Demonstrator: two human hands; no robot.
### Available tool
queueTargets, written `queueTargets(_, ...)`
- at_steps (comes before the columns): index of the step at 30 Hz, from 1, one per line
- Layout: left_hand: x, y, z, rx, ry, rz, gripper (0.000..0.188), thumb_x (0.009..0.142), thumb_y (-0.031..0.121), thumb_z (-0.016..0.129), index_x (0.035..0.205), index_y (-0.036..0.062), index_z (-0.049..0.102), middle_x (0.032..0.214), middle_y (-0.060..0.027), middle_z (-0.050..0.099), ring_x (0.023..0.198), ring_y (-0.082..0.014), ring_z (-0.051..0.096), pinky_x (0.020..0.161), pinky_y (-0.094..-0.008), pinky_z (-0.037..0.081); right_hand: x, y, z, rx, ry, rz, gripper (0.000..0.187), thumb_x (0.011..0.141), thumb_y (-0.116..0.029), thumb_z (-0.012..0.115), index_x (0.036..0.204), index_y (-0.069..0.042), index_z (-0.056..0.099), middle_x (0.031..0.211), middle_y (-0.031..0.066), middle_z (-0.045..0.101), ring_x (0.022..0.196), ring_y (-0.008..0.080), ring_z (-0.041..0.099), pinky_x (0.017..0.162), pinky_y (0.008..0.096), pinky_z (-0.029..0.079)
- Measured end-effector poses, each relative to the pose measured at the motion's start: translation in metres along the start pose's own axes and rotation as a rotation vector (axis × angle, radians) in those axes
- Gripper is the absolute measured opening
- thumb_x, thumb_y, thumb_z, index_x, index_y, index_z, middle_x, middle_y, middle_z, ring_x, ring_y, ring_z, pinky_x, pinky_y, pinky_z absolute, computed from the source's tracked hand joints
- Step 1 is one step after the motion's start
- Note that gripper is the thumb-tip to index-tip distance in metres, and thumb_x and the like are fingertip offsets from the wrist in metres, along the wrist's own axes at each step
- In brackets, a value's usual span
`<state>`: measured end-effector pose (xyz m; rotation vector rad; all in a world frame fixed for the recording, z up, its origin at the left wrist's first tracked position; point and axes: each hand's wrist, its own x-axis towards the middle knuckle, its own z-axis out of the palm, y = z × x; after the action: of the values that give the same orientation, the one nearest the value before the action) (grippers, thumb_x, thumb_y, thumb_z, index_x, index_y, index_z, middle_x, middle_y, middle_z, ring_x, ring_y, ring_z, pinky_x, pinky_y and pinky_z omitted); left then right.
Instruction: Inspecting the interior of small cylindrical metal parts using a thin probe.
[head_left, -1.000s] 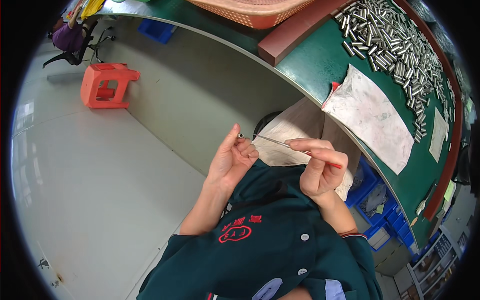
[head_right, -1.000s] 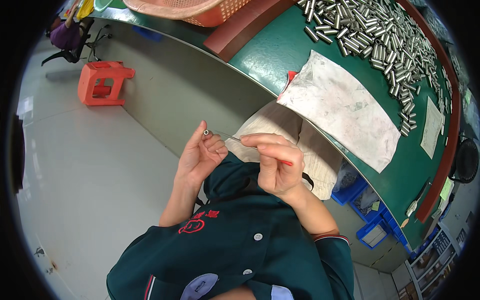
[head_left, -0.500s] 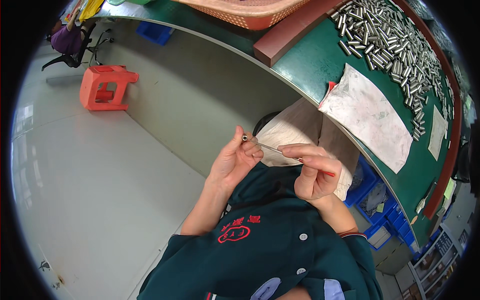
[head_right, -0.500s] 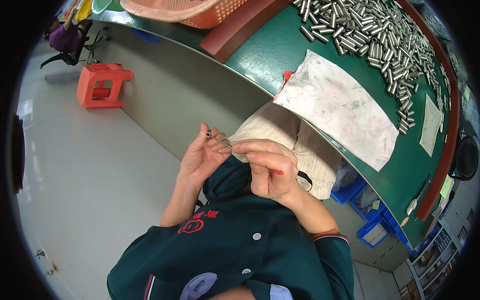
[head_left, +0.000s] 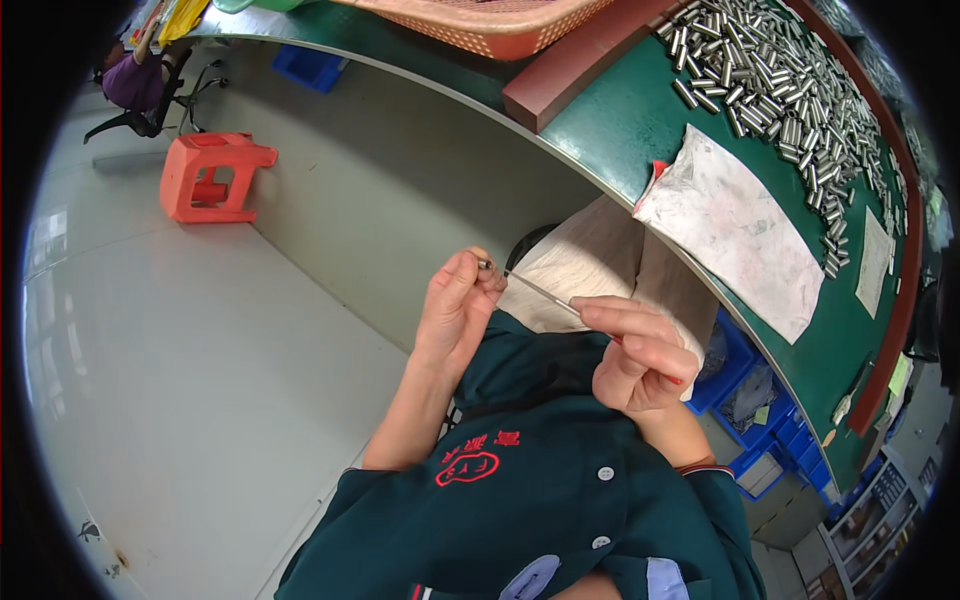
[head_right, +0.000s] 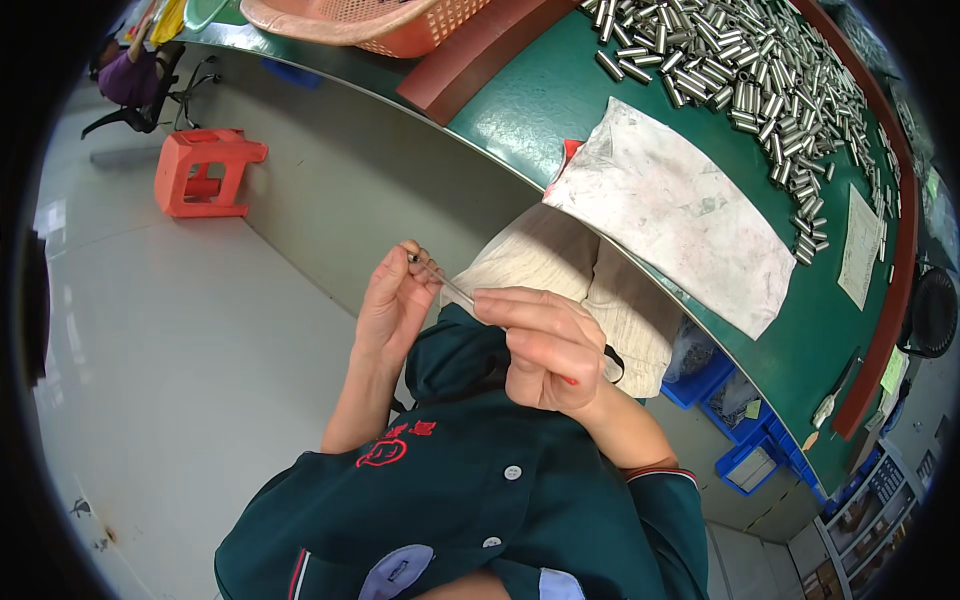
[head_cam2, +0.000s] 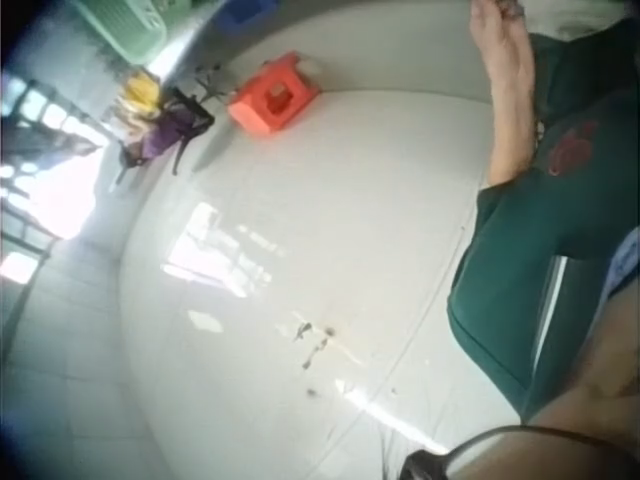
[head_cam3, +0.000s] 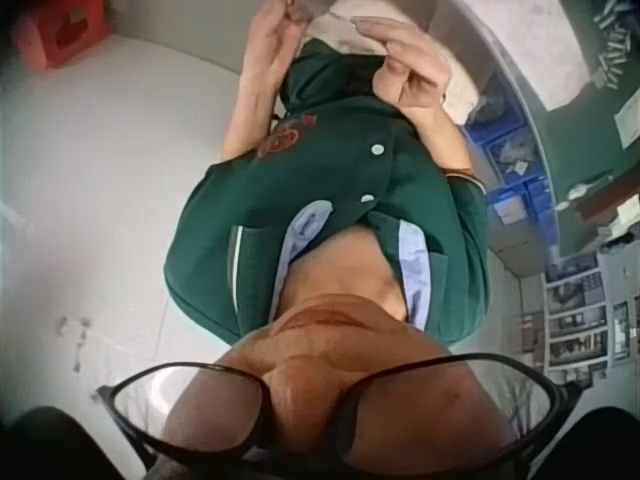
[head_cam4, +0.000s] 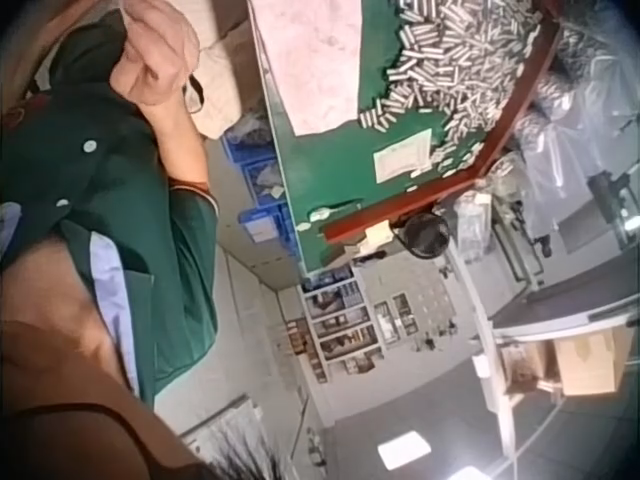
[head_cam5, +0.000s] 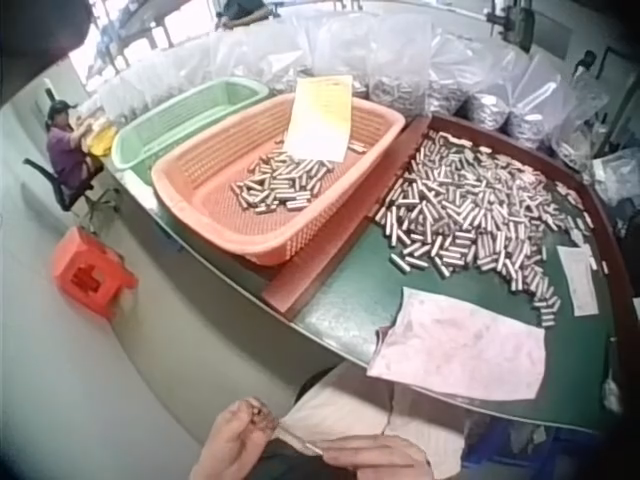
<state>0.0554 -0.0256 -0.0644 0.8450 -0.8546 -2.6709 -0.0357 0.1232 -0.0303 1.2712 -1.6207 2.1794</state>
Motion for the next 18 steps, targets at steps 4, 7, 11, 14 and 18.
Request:
queueTargets(4, -0.0006, -0.0017, 0.0000, -0.001, -0.030, 0.041, 0.018, 0.086, 0.023, 0.053, 0.084, 0.0060, 0.047, 0.074, 0.0005, 0.041, 0.069, -0.0090, 0.039, 0.072, -0.0237, 0.035, -0.0014, 0.0047, -0.0021, -0.051, -0.015, 0.021, 0.009, 0.088, -0.006, 0.041, 0.095, -0.002, 0.038, 0.081, 0.0217, 0.058, 0.070, 0.0327, 0.062, 0.059, 0.0370, 0.053)
queueTargets(7, -0.0019, -0.0021, 0.0028, 0.007, -0.013, 0.065, 0.016, 0.087, 0.021, 0.052, 0.087, 0.0053, 0.049, 0.076, -0.0003, 0.044, 0.071, -0.0091, 0.040, 0.073, -0.0240, 0.036, -0.0016, 0.0053, 0.0001, -0.067, -0.021, 0.027, 0.009, 0.088, -0.004, 0.041, 0.096, -0.002, 0.037, 0.081, 0.0215, 0.058, 0.069, 0.0316, 0.062, 0.060, 0.0363, 0.053)
queueTargets(11, -0.0032, -0.0018, 0.0063, -0.142, -0.018, 0.011, 0.013, 0.086, 0.016, 0.053, 0.086, 0.0026, 0.052, 0.077, -0.0012, 0.050, 0.072, -0.0084, 0.045, 0.073, -0.0237, 0.038, -0.0058, 0.0096, 0.0037, -0.059, 0.017, 0.049, 0.010, 0.085, 0.002, 0.043, 0.094, -0.001, 0.039, 0.079, 0.0203, 0.060, 0.070, 0.0289, 0.063, 0.059, 0.0340, 0.053)
queueTargets(14, -0.0049, -0.0022, 0.0063, -0.157, 0.037, -0.030, 0.015, 0.085, 0.017, 0.054, 0.088, 0.0025, 0.053, 0.074, -0.0013, 0.051, 0.071, -0.0089, 0.046, 0.072, -0.0245, 0.039, -0.0055, 0.0076, 0.0021, -0.053, -0.060, 0.112, 0.009, 0.091, -0.006, 0.034, 0.097, -0.001, 0.034, 0.082, 0.0228, 0.056, 0.073, 0.0287, 0.061, 0.065, 0.0388, 0.053)
queueTargets(18, -0.0044, -0.0032, 0.0042, -0.169, 0.044, -0.047, 0.018, 0.085, 0.019, 0.055, 0.089, 0.0024, 0.053, 0.071, -0.0018, 0.052, 0.068, -0.0095, 0.047, 0.071, -0.0253, 0.040, -0.0073, 0.0087, 0.0035, -0.044, -0.042, 0.134, 0.008, 0.091, -0.005, 0.032, 0.097, -0.001, 0.034, 0.083, 0.0228, 0.056, 0.074, 0.0284, 0.061, 0.066, 0.0386, 0.053)
